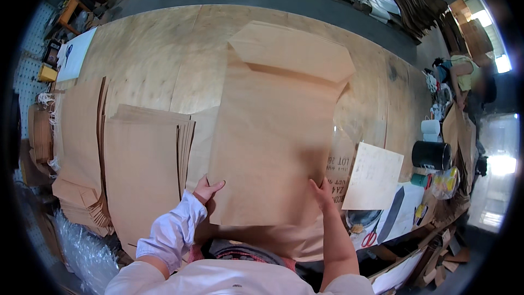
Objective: The person stacks flat brown paper sheets on a wooden workbench. They repeatedly pick up individual sheets, align them, and place them into a growing pile, occasionally adjusting the stack to ensure it remains neat.
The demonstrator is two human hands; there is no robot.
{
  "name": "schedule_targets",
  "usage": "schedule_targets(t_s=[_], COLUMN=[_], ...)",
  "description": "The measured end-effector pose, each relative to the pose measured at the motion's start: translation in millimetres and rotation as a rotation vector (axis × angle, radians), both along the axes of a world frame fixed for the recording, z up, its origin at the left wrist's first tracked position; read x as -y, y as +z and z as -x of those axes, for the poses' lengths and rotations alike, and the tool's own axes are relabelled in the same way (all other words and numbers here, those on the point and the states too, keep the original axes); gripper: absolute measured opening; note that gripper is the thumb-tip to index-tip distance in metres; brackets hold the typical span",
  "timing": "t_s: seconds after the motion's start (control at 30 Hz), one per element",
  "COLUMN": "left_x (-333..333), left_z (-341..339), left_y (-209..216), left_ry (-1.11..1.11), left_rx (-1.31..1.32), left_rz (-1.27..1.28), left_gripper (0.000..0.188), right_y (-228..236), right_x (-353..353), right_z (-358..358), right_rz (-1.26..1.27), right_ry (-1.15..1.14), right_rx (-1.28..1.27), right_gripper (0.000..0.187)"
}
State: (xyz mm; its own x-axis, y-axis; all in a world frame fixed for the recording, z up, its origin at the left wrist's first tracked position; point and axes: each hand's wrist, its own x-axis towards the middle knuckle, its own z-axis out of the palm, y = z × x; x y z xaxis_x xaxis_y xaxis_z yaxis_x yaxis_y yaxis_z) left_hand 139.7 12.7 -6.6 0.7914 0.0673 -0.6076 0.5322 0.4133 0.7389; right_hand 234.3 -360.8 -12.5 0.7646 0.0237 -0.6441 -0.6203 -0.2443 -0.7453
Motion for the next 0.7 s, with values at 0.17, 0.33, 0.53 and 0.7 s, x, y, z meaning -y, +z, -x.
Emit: schedule_targets(t_s=[0.17,0.33,0.53,0.7], left_x=[-5.5,-29.2,-49.0,-29.0], left_z=[-15.8,-107.2,-196.2,-180.2], left_y=[-20.0,-21.3,-5.5,5.1], left_ry=[0.082,0.044,-0.136,-0.028], left_rx=[-0.077,0.013,-0.231,-0.207], left_rz=[-0.042,-0.253,-0.679,-1.132], left_gripper=[0.033,0.042,0.057,0.045], right_y=[-6.7,-6.0,-28.7,24.1], right_x=[-6.8,-34.8,-51.8,-73.8], right_z=[-16.2,-106.4,-187.4,-194.0], right_rz=[-0.025,0.055,-0.037,0.649], right_ry=[-0.021,0.006,-0.054,0.313], right_rx=[0.067,0.126,0.101,0.103], right_gripper=[0.033,0.033,0.035,0.034])
